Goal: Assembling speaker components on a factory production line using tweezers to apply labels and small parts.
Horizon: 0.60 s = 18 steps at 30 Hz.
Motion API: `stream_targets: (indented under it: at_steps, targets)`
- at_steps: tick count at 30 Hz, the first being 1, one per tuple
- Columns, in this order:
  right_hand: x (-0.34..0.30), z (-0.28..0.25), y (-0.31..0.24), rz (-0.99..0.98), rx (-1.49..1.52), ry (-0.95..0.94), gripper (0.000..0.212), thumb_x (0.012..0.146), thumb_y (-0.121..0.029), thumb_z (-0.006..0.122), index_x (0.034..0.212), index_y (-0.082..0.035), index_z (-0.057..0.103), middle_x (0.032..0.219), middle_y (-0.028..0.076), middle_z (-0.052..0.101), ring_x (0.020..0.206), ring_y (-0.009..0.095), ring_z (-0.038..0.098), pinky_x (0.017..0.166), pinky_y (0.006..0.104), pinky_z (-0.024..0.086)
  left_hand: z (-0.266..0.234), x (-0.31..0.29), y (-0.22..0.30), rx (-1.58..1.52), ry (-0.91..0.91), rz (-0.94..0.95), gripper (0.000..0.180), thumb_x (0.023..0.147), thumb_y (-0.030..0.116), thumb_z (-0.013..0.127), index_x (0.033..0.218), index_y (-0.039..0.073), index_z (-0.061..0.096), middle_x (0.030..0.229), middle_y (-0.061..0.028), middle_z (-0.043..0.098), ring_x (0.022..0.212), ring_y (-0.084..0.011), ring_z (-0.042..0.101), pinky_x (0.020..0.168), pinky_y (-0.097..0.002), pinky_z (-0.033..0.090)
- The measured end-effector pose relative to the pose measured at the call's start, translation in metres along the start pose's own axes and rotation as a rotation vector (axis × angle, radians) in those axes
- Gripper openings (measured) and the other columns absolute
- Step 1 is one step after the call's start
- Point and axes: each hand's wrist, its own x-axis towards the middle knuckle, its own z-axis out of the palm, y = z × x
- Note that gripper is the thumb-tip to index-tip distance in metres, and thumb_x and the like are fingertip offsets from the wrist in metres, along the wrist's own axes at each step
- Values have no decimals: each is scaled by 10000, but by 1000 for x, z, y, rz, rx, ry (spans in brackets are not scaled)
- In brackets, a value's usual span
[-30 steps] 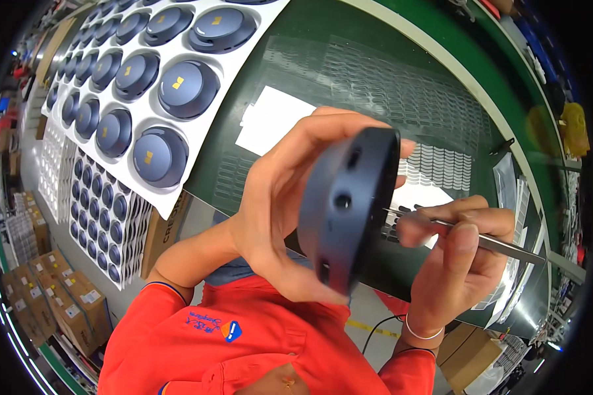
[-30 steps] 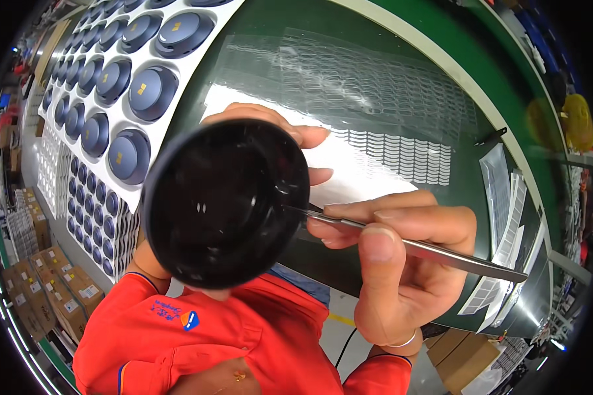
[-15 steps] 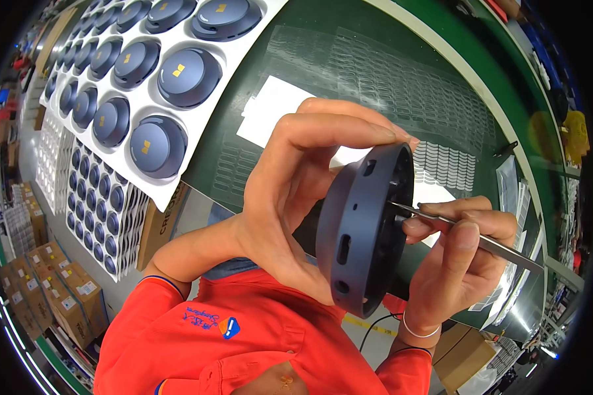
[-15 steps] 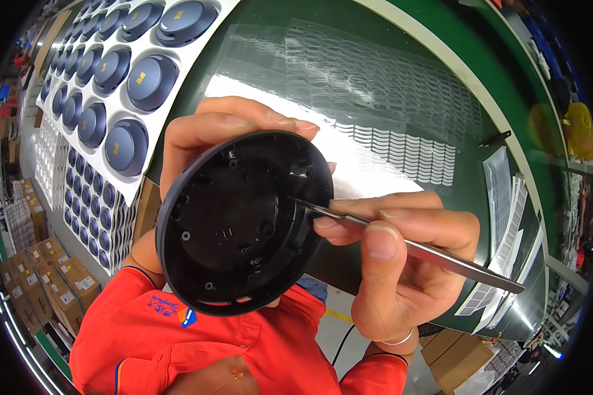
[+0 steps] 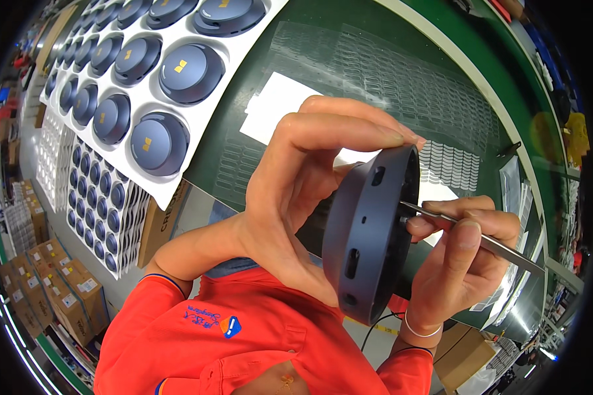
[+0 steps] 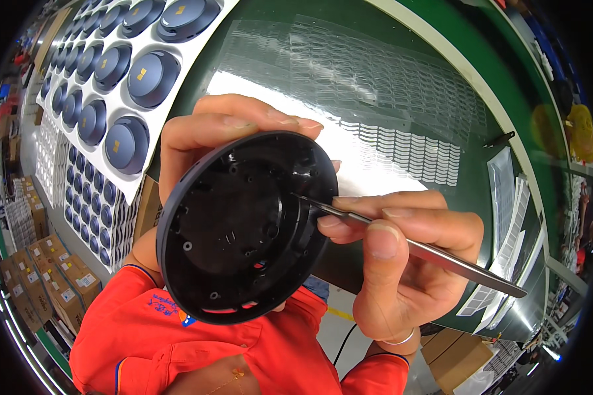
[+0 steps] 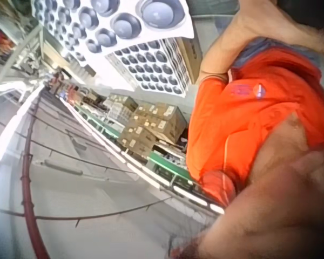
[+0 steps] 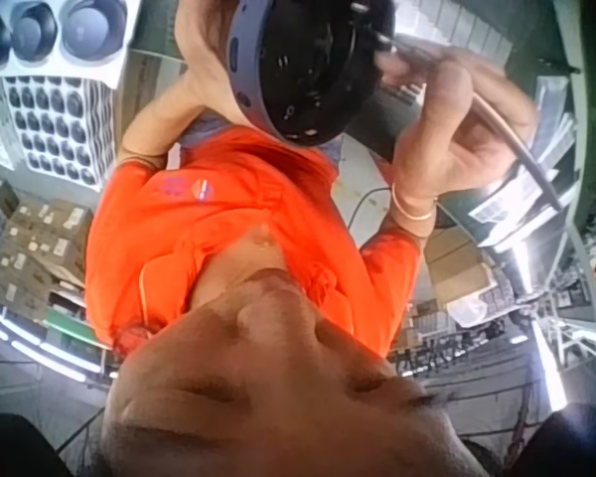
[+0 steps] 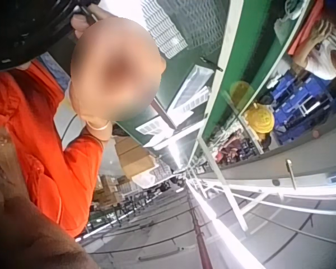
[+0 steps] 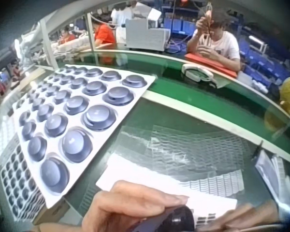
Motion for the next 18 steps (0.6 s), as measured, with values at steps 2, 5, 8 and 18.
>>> stream_targets:
  at_steps: [2, 5, 8, 18]
  targets:
    - [0, 0, 0, -4, -2, -11, 155, 983, -157, 505, 963, -13, 452, 828, 185, 597, 591, 181, 597, 522, 251, 493, 2, -1, 1, -16, 31, -18, 571, 784, -11, 733, 1221, 37, 369, 1167, -227, 476, 1087, -356, 596, 870, -451, 583]
    - [0, -9, 3, -15, 129, -88, 145, 936, -1, 530, 1034, 32, 429, 903, 240, 613, 684, 196, 671, 649, 248, 569, -3, 1, 1, -3, 1, 1, 568, 782, -4, 738, 1216, 38, 373, 1161, -228, 485, 1078, -352, 602, 883, -435, 576]
    - [-1, -10, 4, -18, 121, -87, 142, 934, 7, 526, 1034, 33, 428, 903, 239, 613, 691, 196, 672, 650, 245, 570, -4, 2, 2, 55, -29, 9, 569, 781, 1, 743, 1212, 36, 374, 1158, -229, 490, 1074, -349, 605, 887, -428, 572]
    - [-2, 0, 0, -16, -35, -17, 148, 974, -142, 518, 972, -9, 454, 839, 184, 601, 601, 175, 611, 523, 246, 510, -1, 0, 1, -18, 28, -2, 551, 787, -5, 735, 1204, 24, 377, 1152, -235, 495, 1057, -347, 613, 893, -433, 567]
